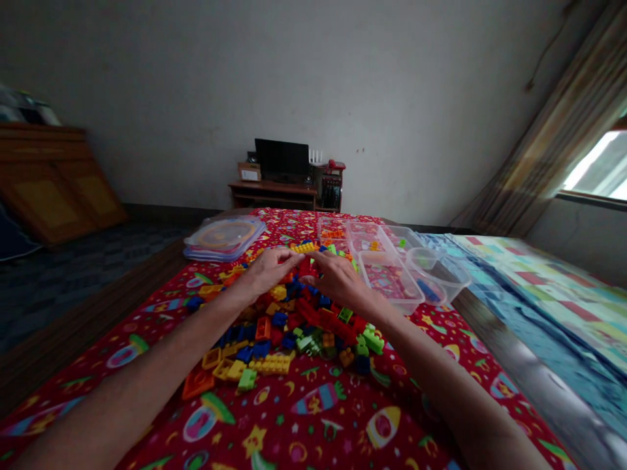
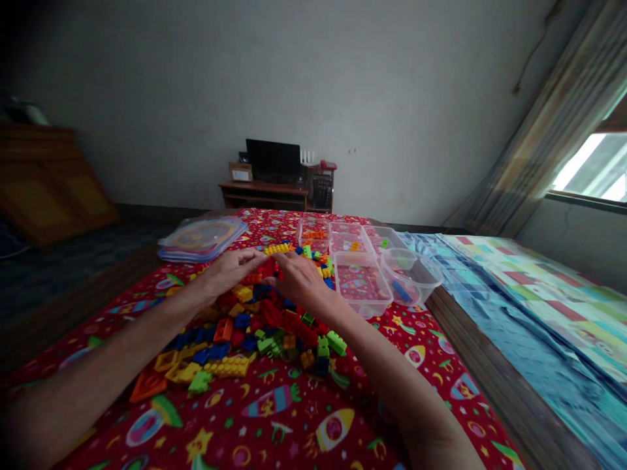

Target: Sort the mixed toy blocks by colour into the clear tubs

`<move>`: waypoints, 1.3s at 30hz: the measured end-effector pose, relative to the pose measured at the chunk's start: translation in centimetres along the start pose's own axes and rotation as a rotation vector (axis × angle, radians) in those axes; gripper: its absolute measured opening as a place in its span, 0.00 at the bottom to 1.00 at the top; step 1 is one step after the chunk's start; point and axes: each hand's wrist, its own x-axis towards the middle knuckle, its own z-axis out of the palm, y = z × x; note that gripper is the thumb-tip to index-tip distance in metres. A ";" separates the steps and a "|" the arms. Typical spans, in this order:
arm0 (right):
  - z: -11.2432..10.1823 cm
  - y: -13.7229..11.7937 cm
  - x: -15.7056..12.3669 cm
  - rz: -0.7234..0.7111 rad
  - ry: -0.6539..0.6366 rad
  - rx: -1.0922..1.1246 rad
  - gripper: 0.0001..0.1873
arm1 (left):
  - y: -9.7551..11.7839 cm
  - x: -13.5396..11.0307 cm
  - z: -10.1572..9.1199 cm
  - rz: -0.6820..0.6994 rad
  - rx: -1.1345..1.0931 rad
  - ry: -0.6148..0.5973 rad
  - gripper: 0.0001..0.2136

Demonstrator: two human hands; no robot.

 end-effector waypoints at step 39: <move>-5.6 3.9 -0.4 0.294 -0.149 -0.262 0.15 | -3.4 0.9 -2.2 -0.067 -0.100 -0.053 0.20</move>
